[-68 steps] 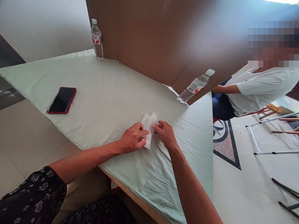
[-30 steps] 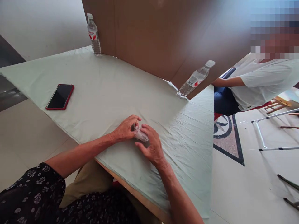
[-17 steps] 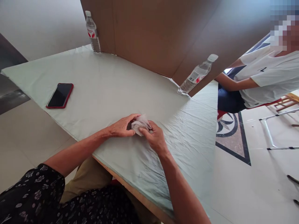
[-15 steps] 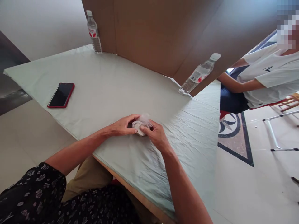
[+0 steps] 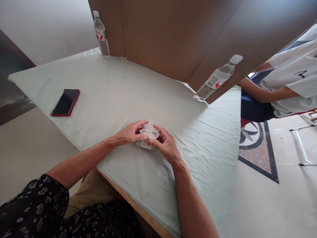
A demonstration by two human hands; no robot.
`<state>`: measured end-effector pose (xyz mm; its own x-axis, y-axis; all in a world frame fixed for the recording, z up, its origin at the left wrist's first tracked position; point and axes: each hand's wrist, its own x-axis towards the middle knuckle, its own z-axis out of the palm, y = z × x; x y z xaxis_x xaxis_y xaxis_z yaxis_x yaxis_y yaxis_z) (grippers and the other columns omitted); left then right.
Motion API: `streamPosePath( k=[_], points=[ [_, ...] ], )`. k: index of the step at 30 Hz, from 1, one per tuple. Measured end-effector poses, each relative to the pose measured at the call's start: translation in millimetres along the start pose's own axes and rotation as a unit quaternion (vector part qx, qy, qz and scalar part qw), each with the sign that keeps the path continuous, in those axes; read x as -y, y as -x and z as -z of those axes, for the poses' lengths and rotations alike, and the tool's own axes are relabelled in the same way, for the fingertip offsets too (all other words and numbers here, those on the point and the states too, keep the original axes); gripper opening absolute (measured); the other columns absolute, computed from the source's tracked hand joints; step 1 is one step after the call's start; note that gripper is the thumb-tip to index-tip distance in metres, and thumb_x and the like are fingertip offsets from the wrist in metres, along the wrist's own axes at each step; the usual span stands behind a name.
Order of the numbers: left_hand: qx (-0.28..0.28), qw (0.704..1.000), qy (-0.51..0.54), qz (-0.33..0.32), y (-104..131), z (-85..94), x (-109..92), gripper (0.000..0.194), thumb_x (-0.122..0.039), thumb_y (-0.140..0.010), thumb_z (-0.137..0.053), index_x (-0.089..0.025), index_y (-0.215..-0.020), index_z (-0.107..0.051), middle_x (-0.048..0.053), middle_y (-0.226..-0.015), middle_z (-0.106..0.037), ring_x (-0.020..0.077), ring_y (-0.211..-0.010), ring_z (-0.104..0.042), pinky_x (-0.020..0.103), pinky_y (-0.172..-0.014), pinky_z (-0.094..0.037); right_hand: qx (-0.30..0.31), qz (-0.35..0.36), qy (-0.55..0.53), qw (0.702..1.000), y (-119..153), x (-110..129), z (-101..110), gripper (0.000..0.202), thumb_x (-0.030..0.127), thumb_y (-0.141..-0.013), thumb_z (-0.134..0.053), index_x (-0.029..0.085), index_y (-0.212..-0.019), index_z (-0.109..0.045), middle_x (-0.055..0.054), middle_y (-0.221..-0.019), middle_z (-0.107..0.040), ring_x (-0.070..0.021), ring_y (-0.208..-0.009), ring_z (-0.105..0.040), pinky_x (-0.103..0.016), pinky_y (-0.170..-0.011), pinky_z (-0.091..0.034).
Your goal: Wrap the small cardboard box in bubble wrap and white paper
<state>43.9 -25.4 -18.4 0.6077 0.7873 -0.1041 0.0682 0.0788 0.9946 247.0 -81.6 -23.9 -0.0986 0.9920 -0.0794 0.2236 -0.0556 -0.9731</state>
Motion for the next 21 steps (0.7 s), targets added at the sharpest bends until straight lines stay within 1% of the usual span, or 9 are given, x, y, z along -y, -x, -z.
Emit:
streamPosePath(
  k=[1,2,5,7,9,12,16,19,21],
  points=[
    [0.013,1.0,0.022,0.003,-0.2,0.4,0.4,0.086,-0.034,-0.075,-0.076,-0.013,-0.149,-0.038,0.02,-0.141,-0.056,0.0317,-0.129,-0.056,0.044,-0.107,-0.045,-0.003,0.003,0.009,1.0,-0.3,-1.0,-0.3,0.076,0.053,-0.075,-0.077,0.02,-0.138,-0.052,-0.006,-0.094,-0.074,-0.0221,-0.083,-0.069,-0.039,-0.078,-0.056],
    [0.021,0.999,0.043,0.008,-0.5,0.9,1.0,0.09,-0.034,-0.075,-0.077,-0.012,-0.152,-0.035,0.022,-0.144,-0.052,0.0323,-0.132,-0.053,0.045,-0.109,-0.043,-0.017,0.016,0.025,0.999,-0.7,-2.2,-0.3,0.075,0.054,-0.075,-0.077,0.021,-0.138,-0.052,-0.007,-0.099,-0.074,-0.0225,-0.086,-0.069,-0.039,-0.079,-0.055],
    [0.009,0.996,0.087,0.036,-1.5,1.7,2.5,0.099,-0.034,-0.073,-0.08,-0.012,-0.155,-0.028,0.025,-0.148,-0.047,0.0332,-0.134,-0.052,0.047,-0.112,-0.04,-0.094,0.086,0.089,0.988,-2.1,-6.2,0.8,0.07,0.056,-0.072,-0.077,0.025,-0.131,-0.056,-0.012,-0.126,-0.066,-0.0262,-0.107,-0.064,-0.043,-0.089,-0.052],
    [0.004,0.993,0.108,0.048,-1.6,1.6,2.3,0.105,-0.034,-0.071,-0.083,-0.014,-0.156,-0.025,0.025,-0.149,-0.046,0.0337,-0.131,-0.055,0.048,-0.11,-0.042,-0.122,0.119,0.119,0.978,-2.6,-8.6,2.1,0.064,0.058,-0.072,-0.076,0.026,-0.124,-0.058,-0.013,-0.138,-0.058,-0.0292,-0.123,-0.057,-0.046,-0.094,-0.05],
    [0.014,0.991,0.126,0.047,-1.0,1.2,1.2,0.108,-0.034,-0.07,-0.084,-0.015,-0.157,-0.023,0.025,-0.147,-0.048,0.0332,-0.127,-0.058,0.046,-0.106,-0.046,-0.116,0.133,0.132,0.976,-2.7,-10.1,3.1,0.059,0.06,-0.073,-0.074,0.025,-0.118,-0.059,-0.014,-0.142,-0.055,-0.031,-0.13,-0.053,-0.047,-0.096,-0.049],
    [0.027,0.989,0.137,0.039,0.3,0.9,-0.5,0.111,-0.033,-0.069,-0.085,-0.015,-0.158,-0.021,0.023,-0.143,-0.053,0.031,-0.12,-0.062,0.043,-0.1,-0.049,-0.083,0.136,0.148,0.976,-2.8,-11.2,3.6,0.055,0.061,-0.073,-0.075,0.025,-0.113,-0.063,-0.014,-0.146,-0.052,-0.0324,-0.134,-0.05,-0.049,-0.102,-0.046],
    [0.043,0.988,0.148,0.031,1.8,0.8,-0.7,0.11,-0.031,-0.071,-0.084,-0.017,-0.158,-0.019,0.021,-0.14,-0.055,0.0269,-0.11,-0.066,0.04,-0.094,-0.051,-0.046,0.127,0.156,0.979,-2.7,-10.4,3.9,0.052,0.06,-0.074,-0.076,0.027,-0.113,-0.067,-0.012,-0.152,-0.047,-0.0337,-0.141,-0.044,-0.055,-0.113,-0.036],
    [0.056,0.987,0.152,0.025,2.8,0.3,-0.7,0.107,-0.031,-0.073,-0.083,-0.02,-0.159,-0.018,0.02,-0.137,-0.057,0.0245,-0.104,-0.068,0.038,-0.091,-0.052,-0.024,0.121,0.153,0.981,-2.6,-7.1,4.3,0.047,0.058,-0.075,-0.075,0.028,-0.11,-0.07,-0.011,-0.155,-0.045,-0.0341,-0.144,-0.04,-0.056,-0.116,-0.033],
    [0.059,0.987,0.145,0.025,3.1,0.1,-0.7,0.105,-0.031,-0.074,-0.082,-0.021,-0.158,-0.02,0.018,-0.135,-0.059,0.0239,-0.103,-0.069,0.038,-0.091,-0.052,-0.006,0.122,0.144,0.982,-2.8,-4.0,4.3,0.043,0.058,-0.077,-0.074,0.028,-0.107,-0.071,-0.01,-0.154,-0.047,-0.0346,-0.145,-0.038,-0.056,-0.116,-0.033]
  ],
)
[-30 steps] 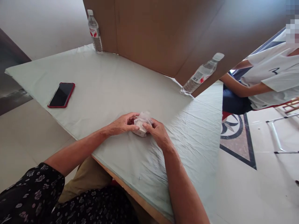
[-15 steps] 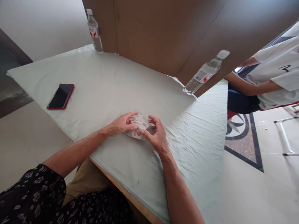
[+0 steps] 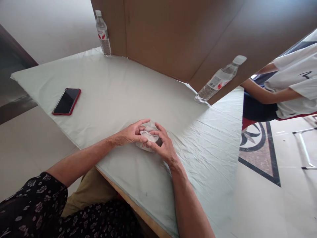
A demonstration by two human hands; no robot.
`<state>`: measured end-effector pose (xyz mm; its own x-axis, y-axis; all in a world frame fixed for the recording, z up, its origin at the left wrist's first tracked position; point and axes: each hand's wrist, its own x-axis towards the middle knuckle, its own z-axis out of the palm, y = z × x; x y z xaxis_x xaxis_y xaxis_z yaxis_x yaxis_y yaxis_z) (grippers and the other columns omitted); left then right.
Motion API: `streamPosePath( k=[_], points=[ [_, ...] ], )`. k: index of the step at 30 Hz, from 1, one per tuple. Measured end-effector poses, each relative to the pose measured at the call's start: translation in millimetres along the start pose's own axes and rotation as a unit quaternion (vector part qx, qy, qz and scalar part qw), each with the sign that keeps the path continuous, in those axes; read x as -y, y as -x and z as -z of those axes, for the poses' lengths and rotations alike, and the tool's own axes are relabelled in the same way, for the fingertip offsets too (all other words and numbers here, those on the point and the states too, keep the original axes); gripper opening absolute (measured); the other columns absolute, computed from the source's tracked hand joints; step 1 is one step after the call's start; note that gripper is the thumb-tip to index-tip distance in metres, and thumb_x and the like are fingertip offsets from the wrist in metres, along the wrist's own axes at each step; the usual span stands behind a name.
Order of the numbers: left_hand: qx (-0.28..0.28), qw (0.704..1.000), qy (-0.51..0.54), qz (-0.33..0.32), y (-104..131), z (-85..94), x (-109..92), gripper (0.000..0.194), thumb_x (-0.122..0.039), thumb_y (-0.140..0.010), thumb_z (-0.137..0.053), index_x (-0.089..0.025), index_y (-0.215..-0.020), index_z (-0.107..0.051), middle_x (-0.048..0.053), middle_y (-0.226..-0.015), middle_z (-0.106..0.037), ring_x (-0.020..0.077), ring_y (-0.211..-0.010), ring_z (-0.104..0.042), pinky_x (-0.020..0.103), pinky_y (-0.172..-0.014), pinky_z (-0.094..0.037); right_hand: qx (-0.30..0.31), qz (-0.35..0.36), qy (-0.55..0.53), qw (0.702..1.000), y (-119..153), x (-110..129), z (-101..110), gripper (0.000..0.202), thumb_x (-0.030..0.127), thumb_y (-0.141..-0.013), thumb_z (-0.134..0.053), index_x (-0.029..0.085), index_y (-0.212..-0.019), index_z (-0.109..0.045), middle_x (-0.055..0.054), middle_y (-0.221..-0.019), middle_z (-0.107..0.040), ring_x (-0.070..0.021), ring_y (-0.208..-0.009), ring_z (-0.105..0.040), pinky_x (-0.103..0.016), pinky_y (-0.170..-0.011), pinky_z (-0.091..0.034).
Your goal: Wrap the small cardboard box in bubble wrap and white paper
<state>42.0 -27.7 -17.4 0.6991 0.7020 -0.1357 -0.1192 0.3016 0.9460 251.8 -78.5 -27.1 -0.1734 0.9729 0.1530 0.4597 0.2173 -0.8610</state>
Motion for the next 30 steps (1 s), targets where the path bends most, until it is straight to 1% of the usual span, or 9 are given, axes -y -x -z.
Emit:
streamPosePath(
  k=[3,5,8,10,14,19,22,26,30],
  points=[
    [0.003,1.0,-0.014,0.004,-0.9,0.7,1.4,0.103,-0.032,-0.074,-0.082,-0.02,-0.158,-0.023,0.018,-0.134,-0.06,0.0246,-0.105,-0.068,0.038,-0.093,-0.051,0.028,0.006,-0.021,0.999,-0.8,2.3,-0.2,0.038,0.06,-0.081,-0.069,0.028,-0.102,-0.073,-0.009,-0.149,-0.052,-0.0348,-0.147,-0.036,-0.056,-0.115,-0.033],
    [0.001,1.0,-0.015,0.002,-2.3,1.4,3.5,0.1,-0.034,-0.075,-0.082,-0.019,-0.157,-0.025,0.018,-0.133,-0.06,0.0256,-0.109,-0.067,0.039,-0.094,-0.051,0.03,-0.002,-0.049,0.998,-0.3,0.7,-1.7,0.04,0.059,-0.081,-0.069,0.029,-0.108,-0.071,-0.009,-0.15,-0.052,-0.0338,-0.145,-0.039,-0.054,-0.114,-0.036],
    [-0.011,1.0,-0.005,-0.002,-4.6,0.7,6.5,0.098,-0.034,-0.075,-0.081,-0.019,-0.156,-0.027,0.017,-0.13,-0.062,0.0256,-0.109,-0.066,0.037,-0.091,-0.052,-0.004,-0.027,-0.156,0.987,1.4,-6.5,-4.8,0.064,0.058,-0.078,-0.073,0.031,-0.133,-0.056,-0.011,-0.149,-0.051,-0.0309,-0.13,-0.056,-0.049,-0.103,-0.048],
    [-0.024,1.0,-0.006,-0.005,-5.6,-1.1,7.4,0.098,-0.034,-0.075,-0.081,-0.018,-0.155,-0.026,0.017,-0.125,-0.063,0.0241,-0.106,-0.066,0.035,-0.088,-0.052,-0.047,-0.055,-0.214,0.974,1.7,-11.1,-6.2,0.068,0.058,-0.079,-0.071,0.029,-0.137,-0.05,-0.013,-0.141,-0.058,-0.028,-0.116,-0.064,-0.045,-0.093,-0.055],
    [-0.057,0.996,-0.054,-0.04,-7.1,-3.6,7.0,0.091,-0.032,-0.075,-0.08,-0.013,-0.151,-0.034,0.012,-0.113,-0.063,0.0198,-0.099,-0.065,0.032,-0.085,-0.05,-0.098,-0.119,-0.201,0.967,-0.2,-10.4,-8.3,0.054,0.056,-0.084,-0.067,0.023,-0.125,-0.059,-0.012,-0.117,-0.07,-0.0233,-0.097,-0.069,-0.041,-0.084,-0.057],
    [-0.096,0.986,-0.117,-0.065,-8.2,-1.6,6.6,0.07,-0.03,-0.077,-0.076,-0.016,-0.14,-0.048,0.005,-0.1,-0.062,0.0135,-0.087,-0.061,0.028,-0.08,-0.049,-0.045,-0.103,-0.186,0.976,0.5,-1.4,-12.0,0.069,0.051,-0.074,-0.079,0.025,-0.133,-0.055,-0.009,-0.119,-0.068,-0.0203,-0.091,-0.068,-0.038,-0.081,-0.058],
    [-0.091,0.986,-0.127,-0.056,-7.0,0.5,4.2,0.074,-0.031,-0.077,-0.075,-0.016,-0.143,-0.045,0.007,-0.107,-0.062,0.0152,-0.091,-0.062,0.029,-0.082,-0.05,-0.045,-0.1,-0.172,0.979,2.0,-0.9,-13.3,0.071,0.048,-0.073,-0.081,0.027,-0.134,-0.054,-0.008,-0.12,-0.067,-0.019,-0.089,-0.067,-0.036,-0.078,-0.058],
    [-0.063,0.99,-0.125,-0.013,-3.3,2.2,-2.6,0.089,-0.028,-0.073,-0.073,-0.016,-0.152,-0.032,0.017,-0.135,-0.052,0.0228,-0.108,-0.062,0.037,-0.091,-0.05,-0.055,-0.107,-0.187,0.975,2.5,-1.5,-13.8,0.073,0.047,-0.071,-0.082,0.025,-0.134,-0.054,-0.009,-0.119,-0.068,-0.019,-0.088,-0.067,-0.036,-0.078,-0.057],
    [-0.032,0.99,-0.138,0.003,0.0,2.0,-7.4,0.093,-0.026,-0.074,-0.07,-0.015,-0.155,-0.025,0.015,-0.126,-0.06,0.0217,-0.101,-0.064,0.037,-0.089,-0.05,-0.058,-0.116,-0.201,0.971,0.7,1.4,-13.5,0.068,0.049,-0.074,-0.079,0.024,-0.132,-0.055,-0.009,-0.117,-0.069,-0.0197,-0.088,-0.068,-0.038,-0.081,-0.057]
  ],
)
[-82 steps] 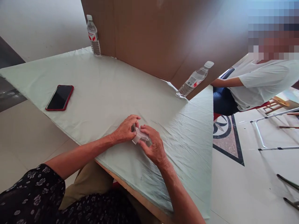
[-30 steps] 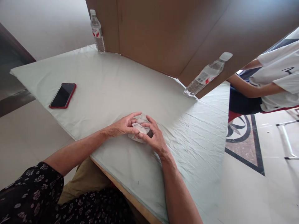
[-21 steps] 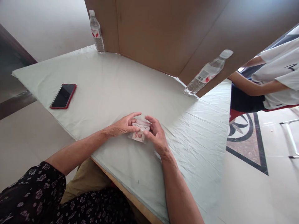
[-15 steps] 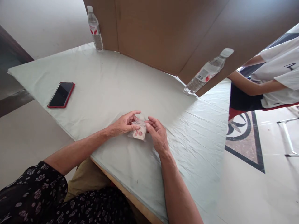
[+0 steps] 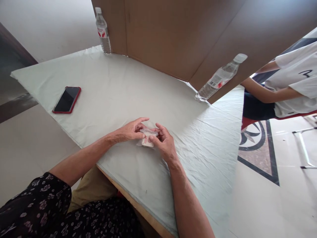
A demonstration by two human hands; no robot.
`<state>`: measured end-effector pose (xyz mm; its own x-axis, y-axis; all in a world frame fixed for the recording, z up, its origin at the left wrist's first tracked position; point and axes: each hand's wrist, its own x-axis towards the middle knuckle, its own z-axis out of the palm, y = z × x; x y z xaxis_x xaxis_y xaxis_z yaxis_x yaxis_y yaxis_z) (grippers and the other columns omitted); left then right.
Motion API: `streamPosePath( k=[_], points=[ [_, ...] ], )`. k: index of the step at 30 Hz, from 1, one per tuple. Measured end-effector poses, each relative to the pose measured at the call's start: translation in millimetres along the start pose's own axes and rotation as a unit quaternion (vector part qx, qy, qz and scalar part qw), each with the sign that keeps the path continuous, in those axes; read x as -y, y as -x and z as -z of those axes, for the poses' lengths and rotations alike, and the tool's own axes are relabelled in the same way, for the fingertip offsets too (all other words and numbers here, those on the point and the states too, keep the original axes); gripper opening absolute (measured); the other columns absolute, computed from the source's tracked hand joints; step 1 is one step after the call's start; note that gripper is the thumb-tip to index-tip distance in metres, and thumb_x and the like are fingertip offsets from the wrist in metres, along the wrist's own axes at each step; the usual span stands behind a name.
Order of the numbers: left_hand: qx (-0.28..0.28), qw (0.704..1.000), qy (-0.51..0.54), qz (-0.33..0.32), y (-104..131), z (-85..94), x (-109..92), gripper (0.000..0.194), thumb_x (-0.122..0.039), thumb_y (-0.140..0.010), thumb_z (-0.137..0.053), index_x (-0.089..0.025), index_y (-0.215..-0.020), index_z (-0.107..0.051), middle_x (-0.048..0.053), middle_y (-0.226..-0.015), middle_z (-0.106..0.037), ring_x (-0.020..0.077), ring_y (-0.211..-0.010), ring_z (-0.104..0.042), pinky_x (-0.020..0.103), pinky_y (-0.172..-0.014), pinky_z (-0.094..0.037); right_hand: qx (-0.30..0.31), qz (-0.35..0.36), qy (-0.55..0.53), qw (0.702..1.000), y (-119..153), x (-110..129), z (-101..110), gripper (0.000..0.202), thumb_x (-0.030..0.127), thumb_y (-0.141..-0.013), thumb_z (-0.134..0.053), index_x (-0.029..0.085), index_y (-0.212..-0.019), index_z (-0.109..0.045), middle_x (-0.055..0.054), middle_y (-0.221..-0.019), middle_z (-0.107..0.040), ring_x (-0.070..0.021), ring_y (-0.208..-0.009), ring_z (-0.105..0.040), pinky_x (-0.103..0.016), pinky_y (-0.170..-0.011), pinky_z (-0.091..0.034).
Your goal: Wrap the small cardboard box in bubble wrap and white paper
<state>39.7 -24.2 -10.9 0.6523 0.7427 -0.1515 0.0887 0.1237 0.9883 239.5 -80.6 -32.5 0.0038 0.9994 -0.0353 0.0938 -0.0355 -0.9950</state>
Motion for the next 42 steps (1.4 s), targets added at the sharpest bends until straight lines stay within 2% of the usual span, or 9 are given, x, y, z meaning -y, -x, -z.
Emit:
streamPosePath(
  k=[7,17,22,28,30,32,37,40,42],
  points=[
    [0.013,1.0,0.019,-0.009,-0.4,-0.8,0.4,0.091,-0.023,-0.076,-0.068,-0.014,-0.155,-0.025,0.011,-0.116,-0.064,0.0156,-0.091,-0.064,0.032,-0.085,-0.048,-0.039,0.005,0.008,0.999,-19.4,14.5,-6.6,0.05,0.052,-0.078,-0.073,0.021,-0.117,-0.064,-0.007,-0.101,-0.073,-0.0219,-0.092,-0.069,-0.04,-0.086,-0.055],
    [0.018,0.999,0.012,-0.025,-0.2,0.5,1.8,0.082,-0.024,-0.083,-0.065,-0.014,-0.155,-0.026,0.011,-0.118,-0.066,0.0164,-0.096,-0.063,0.03,-0.086,-0.046,-0.091,0.153,0.154,0.972,-14.2,23.5,-11.4,0.023,0.031,-0.081,-0.07,0.024,-0.103,-0.072,0.0,-0.086,-0.072,-0.0172,-0.083,-0.065,-0.036,-0.084,-0.051],
    [0.012,0.999,0.002,-0.042,-4.4,1.2,9.9,0.077,-0.028,-0.085,-0.065,-0.016,-0.153,-0.03,0.01,-0.118,-0.067,0.0174,-0.101,-0.063,0.031,-0.09,-0.045,-0.123,0.249,0.302,0.912,9.7,19.8,-15.7,0.015,0.025,-0.088,-0.064,0.025,-0.102,-0.071,-0.002,-0.092,-0.076,-0.0208,-0.089,-0.069,-0.038,-0.086,-0.05],
    [0.005,0.998,-0.017,-0.066,-9.1,-1.2,18.6,0.074,-0.03,-0.088,-0.06,-0.013,-0.153,-0.029,0.011,-0.12,-0.067,0.0173,-0.104,-0.061,0.031,-0.092,-0.045,-0.114,0.419,0.476,0.764,31.0,10.2,-15.4,0.032,0.01,-0.09,-0.06,0.024,-0.119,-0.062,-0.005,-0.106,-0.078,-0.0238,-0.109,-0.07,-0.039,-0.092,-0.044],
    [-0.002,0.997,-0.022,-0.071,-9.4,-2.3,18.6,0.071,-0.028,-0.088,-0.058,-0.013,-0.152,-0.031,0.011,-0.121,-0.067,0.0173,-0.103,-0.062,0.03,-0.091,-0.046,-0.099,0.437,0.5,0.741,36.3,6.9,-15.4,0.041,0.012,-0.089,-0.062,0.022,-0.128,-0.057,-0.008,-0.113,-0.076,-0.0261,-0.115,-0.068,-0.04,-0.094,-0.043],
    [-0.01,0.997,-0.036,-0.072,-9.1,-3.1,16.8,0.069,-0.027,-0.088,-0.057,-0.013,-0.152,-0.033,0.012,-0.121,-0.067,0.0172,-0.101,-0.063,0.03,-0.088,-0.047,-0.095,0.433,0.493,0.748,39.4,5.8,-14.7,0.044,0.016,-0.088,-0.064,0.022,-0.131,-0.054,-0.009,-0.114,-0.075,-0.0268,-0.114,-0.067,-0.041,-0.095,-0.043],
    [-0.022,0.996,-0.053,-0.069,-6.8,-3.8,11.0,0.068,-0.024,-0.086,-0.056,-0.011,-0.15,-0.036,0.014,-0.122,-0.067,0.019,-0.099,-0.064,0.032,-0.086,-0.049,-0.127,0.355,0.389,0.84,32.8,12.8,-1.3,0.047,0.031,-0.087,-0.067,0.027,-0.132,-0.053,-0.008,-0.115,-0.072,-0.0266,-0.114,-0.064,-0.044,-0.097,-0.047],
    [-0.021,0.996,-0.048,-0.074,-6.4,-4.1,10.8,0.066,-0.023,-0.086,-0.056,-0.013,-0.149,-0.039,0.014,-0.122,-0.068,0.02,-0.102,-0.064,0.033,-0.088,-0.049,-0.05,0.296,0.4,0.866,20.3,16.2,9.6,0.071,0.047,-0.083,-0.07,0.026,-0.145,-0.042,-0.013,-0.144,-0.055,-0.0323,-0.132,-0.052,-0.05,-0.102,-0.045],
    [-0.027,0.995,-0.053,-0.078,-6.8,-4.1,12.0,0.064,-0.022,-0.086,-0.056,-0.015,-0.147,-0.04,0.013,-0.122,-0.068,0.0199,-0.104,-0.063,0.034,-0.09,-0.049,0.015,0.273,0.419,0.866,12.7,15.3,12.9,0.077,0.05,-0.082,-0.07,0.025,-0.148,-0.039,-0.014,-0.144,-0.055,-0.0339,-0.133,-0.051,-0.052,-0.103,-0.044]
  ],
)
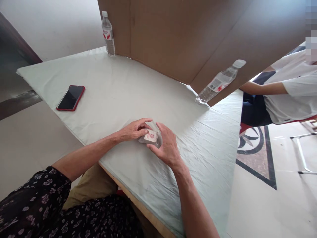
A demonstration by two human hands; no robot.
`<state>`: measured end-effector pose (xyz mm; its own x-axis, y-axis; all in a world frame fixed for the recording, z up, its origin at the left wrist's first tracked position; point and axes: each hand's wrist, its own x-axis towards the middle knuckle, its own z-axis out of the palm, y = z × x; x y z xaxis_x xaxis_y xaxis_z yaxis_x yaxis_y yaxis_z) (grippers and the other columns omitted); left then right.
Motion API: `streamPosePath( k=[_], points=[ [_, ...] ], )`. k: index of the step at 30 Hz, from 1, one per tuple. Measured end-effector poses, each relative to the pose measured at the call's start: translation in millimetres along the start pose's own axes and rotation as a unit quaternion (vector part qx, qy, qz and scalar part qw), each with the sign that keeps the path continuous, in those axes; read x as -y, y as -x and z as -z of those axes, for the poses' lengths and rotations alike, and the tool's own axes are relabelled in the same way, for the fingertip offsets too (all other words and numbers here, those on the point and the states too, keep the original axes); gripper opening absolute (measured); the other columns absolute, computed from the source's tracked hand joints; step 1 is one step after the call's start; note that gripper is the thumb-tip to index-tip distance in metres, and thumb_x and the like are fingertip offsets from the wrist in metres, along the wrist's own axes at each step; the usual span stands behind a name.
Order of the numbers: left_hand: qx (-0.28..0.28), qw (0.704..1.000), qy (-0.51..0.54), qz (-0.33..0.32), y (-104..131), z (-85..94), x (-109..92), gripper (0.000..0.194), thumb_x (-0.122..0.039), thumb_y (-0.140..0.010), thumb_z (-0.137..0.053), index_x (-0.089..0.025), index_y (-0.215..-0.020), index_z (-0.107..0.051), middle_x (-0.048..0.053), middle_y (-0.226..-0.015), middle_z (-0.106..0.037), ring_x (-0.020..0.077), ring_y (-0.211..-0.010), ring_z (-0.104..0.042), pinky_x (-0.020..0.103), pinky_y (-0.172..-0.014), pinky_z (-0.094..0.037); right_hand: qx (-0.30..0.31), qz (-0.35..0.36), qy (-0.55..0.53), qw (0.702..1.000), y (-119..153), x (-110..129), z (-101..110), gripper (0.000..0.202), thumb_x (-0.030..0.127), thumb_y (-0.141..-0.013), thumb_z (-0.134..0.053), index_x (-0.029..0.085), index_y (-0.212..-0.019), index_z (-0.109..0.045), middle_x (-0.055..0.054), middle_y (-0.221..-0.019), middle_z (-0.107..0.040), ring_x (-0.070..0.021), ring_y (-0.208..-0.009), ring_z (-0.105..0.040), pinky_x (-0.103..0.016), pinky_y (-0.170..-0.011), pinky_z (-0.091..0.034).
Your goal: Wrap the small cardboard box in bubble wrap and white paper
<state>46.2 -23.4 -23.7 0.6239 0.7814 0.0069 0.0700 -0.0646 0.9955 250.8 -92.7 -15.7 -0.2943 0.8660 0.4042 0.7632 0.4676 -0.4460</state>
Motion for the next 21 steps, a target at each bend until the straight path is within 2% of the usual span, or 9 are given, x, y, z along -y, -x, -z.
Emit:
streamPosePath(
  k=[2,3,6,8,11,15,21],
  points=[
    [-0.01,1.0,-0.006,0.0,-0.4,0.2,1.0,0.063,-0.023,-0.086,-0.056,-0.015,-0.147,-0.041,0.012,-0.119,-0.069,0.0194,-0.103,-0.063,0.033,-0.09,-0.049,0.028,-0.004,-0.002,1.0,-3.0,-3.0,-3.6,0.07,0.047,-0.083,-0.068,0.024,-0.145,-0.042,-0.013,-0.132,-0.064,-0.0328,-0.125,-0.058,-0.052,-0.102,-0.044],
    [-0.017,1.0,-0.009,0.002,-0.6,0.6,1.1,0.062,-0.024,-0.087,-0.056,-0.014,-0.146,-0.041,0.012,-0.119,-0.068,0.0193,-0.102,-0.064,0.033,-0.09,-0.049,0.021,-0.012,-0.004,1.0,-3.6,-3.3,-6.2,0.066,0.045,-0.084,-0.067,0.025,-0.143,-0.045,-0.011,-0.126,-0.067,-0.0318,-0.12,-0.06,-0.051,-0.1,-0.045],
    [-0.046,0.999,-0.02,0.0,-1.0,3.0,-0.8,0.065,-0.033,-0.086,-0.059,-0.013,-0.145,-0.042,0.014,-0.124,-0.064,0.0215,-0.106,-0.063,0.035,-0.091,-0.05,-0.045,-0.046,-0.01,0.998,-4.3,-1.9,-14.8,0.059,0.042,-0.085,-0.066,0.025,-0.139,-0.048,-0.01,-0.12,-0.069,-0.0298,-0.114,-0.063,-0.049,-0.099,-0.046],
    [-0.064,0.998,-0.028,-0.008,-0.7,4.9,-3.2,0.07,-0.037,-0.083,-0.063,-0.013,-0.146,-0.042,0.017,-0.133,-0.058,0.0257,-0.119,-0.057,0.039,-0.098,-0.047,-0.075,-0.065,-0.013,0.995,-5.0,-1.8,-19.9,0.06,0.043,-0.085,-0.066,0.025,-0.139,-0.048,-0.01,-0.122,-0.069,-0.0296,-0.114,-0.063,-0.049,-0.099,-0.046],
    [-0.058,0.997,-0.048,0.003,0.5,6.2,-5.8,0.084,-0.034,-0.075,-0.069,-0.012,-0.15,-0.036,0.02,-0.143,-0.05,0.0304,-0.134,-0.046,0.044,-0.109,-0.041,-0.06,-0.077,-0.021,0.995,-6.5,-5.1,-25.0,0.06,0.048,-0.085,-0.066,0.024,-0.137,-0.049,-0.012,-0.125,-0.068,-0.0315,-0.117,-0.062,-0.051,-0.1,-0.046],
    [-0.033,0.996,-0.073,0.024,1.7,5.2,-5.8,0.091,-0.027,-0.07,-0.068,-0.014,-0.153,-0.032,0.02,-0.147,-0.045,0.0312,-0.135,-0.045,0.047,-0.113,-0.037,-0.052,-0.085,-0.039,0.994,-3.7,-11.9,-24.5,0.069,0.056,-0.082,-0.069,0.026,-0.14,-0.048,-0.014,-0.139,-0.06,-0.0336,-0.129,-0.055,-0.055,-0.106,-0.042],
    [-0.038,0.996,-0.085,0.009,2.1,4.1,-5.1,0.092,-0.026,-0.07,-0.068,-0.012,-0.153,-0.031,0.021,-0.146,-0.045,0.0315,-0.134,-0.046,0.045,-0.11,-0.04,-0.044,-0.142,-0.126,0.981,4.2,-23.8,-22.7,0.087,0.063,-0.075,-0.073,0.026,-0.146,-0.041,-0.016,-0.15,-0.048,-0.0343,-0.139,-0.045,-0.057,-0.108,-0.041]
  ],
)
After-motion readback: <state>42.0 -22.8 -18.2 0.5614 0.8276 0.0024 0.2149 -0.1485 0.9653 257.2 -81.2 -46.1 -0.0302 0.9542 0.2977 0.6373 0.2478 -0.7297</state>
